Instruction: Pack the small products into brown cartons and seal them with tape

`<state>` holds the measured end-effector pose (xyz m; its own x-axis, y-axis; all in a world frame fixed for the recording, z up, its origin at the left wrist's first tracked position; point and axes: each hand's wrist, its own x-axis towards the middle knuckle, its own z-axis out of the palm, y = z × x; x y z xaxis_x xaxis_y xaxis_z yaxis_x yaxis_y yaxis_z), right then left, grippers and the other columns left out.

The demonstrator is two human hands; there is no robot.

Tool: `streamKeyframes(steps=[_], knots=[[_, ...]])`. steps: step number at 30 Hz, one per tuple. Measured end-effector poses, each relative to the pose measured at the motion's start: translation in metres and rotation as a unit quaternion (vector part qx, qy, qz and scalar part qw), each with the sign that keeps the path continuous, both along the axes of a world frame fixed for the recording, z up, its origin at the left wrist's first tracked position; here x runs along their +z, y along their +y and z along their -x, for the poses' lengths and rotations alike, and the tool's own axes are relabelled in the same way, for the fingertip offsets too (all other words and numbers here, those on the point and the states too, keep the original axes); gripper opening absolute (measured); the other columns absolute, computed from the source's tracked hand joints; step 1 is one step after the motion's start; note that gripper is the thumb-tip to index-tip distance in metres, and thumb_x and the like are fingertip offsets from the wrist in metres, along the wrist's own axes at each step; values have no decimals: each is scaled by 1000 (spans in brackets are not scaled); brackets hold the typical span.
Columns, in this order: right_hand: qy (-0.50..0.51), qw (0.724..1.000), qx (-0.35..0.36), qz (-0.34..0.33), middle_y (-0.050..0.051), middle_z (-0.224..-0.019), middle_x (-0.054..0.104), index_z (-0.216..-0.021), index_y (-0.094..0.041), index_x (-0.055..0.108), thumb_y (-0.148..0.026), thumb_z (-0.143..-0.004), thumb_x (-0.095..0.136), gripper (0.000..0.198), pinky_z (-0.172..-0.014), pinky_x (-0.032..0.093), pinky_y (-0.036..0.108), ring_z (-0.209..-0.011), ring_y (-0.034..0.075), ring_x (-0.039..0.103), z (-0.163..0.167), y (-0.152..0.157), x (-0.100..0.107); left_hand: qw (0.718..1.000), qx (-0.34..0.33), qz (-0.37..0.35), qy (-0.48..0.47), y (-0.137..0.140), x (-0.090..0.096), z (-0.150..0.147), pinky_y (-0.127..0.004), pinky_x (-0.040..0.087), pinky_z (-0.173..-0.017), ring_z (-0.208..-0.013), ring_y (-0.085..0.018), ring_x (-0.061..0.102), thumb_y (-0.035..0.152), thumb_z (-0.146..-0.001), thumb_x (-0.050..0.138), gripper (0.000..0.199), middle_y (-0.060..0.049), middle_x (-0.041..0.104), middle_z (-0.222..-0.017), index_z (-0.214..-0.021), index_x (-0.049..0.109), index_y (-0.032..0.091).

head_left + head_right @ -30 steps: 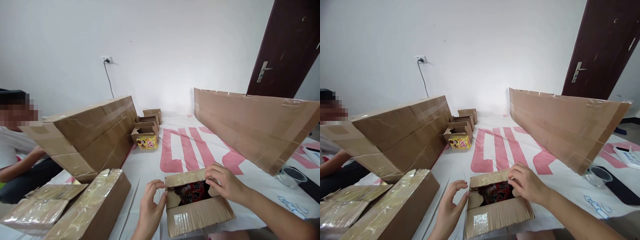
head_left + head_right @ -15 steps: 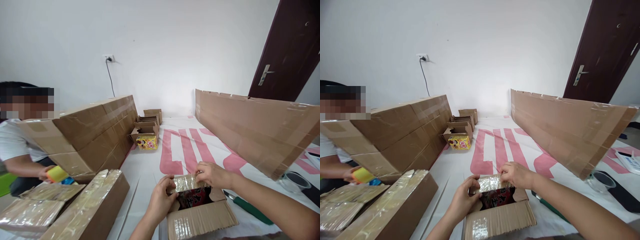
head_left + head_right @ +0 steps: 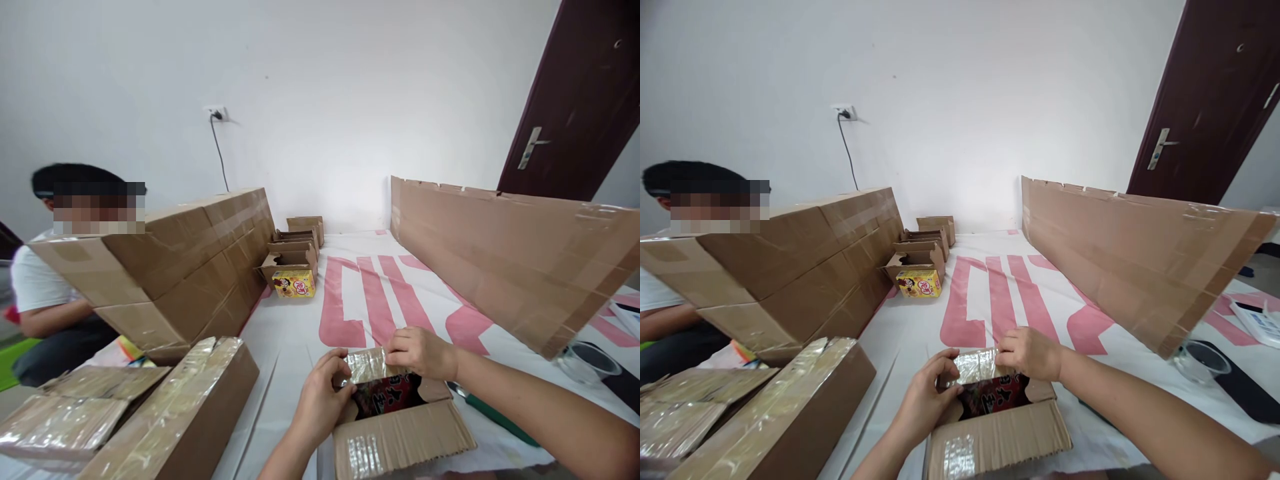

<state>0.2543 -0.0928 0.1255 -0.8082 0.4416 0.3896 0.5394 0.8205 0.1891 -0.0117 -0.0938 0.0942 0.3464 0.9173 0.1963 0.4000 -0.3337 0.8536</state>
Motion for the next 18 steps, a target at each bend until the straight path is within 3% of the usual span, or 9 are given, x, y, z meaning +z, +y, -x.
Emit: streamKeyframes(steps=[8, 14, 18], knots=[[-113, 985, 71, -112, 3, -70, 64, -90, -15, 64, -13, -94, 44, 20, -54, 33, 31, -60, 15, 51, 6, 7, 6, 1000, -5, -11, 20, 0, 0, 1, -41, 47, -91, -109, -24, 61, 5, -63, 60, 21, -8, 61, -125, -76, 59, 21], [-191, 961, 182, -78, 1, -69, 61, -75, -19, 58, -13, -89, 48, 18, -51, 29, 30, -60, 14, 50, 19, 28, 20, 998, 1, -33, 44, 0, 2, 0, -40, 47, -90, -103, -24, 62, 4, -61, 59, 26, -7, 64, -120, -80, 57, 23], [-206, 960, 183, -42, 1, -71, 61, -73, -20, 55, -17, -87, 52, 15, -54, 31, 29, -63, 13, 51, 30, 40, 21, 998, 7, -23, 61, -2, 5, 0, -34, 48, -80, -87, -19, 63, 6, -62, 57, 31, -4, 66, -113, -87, 50, 24]])
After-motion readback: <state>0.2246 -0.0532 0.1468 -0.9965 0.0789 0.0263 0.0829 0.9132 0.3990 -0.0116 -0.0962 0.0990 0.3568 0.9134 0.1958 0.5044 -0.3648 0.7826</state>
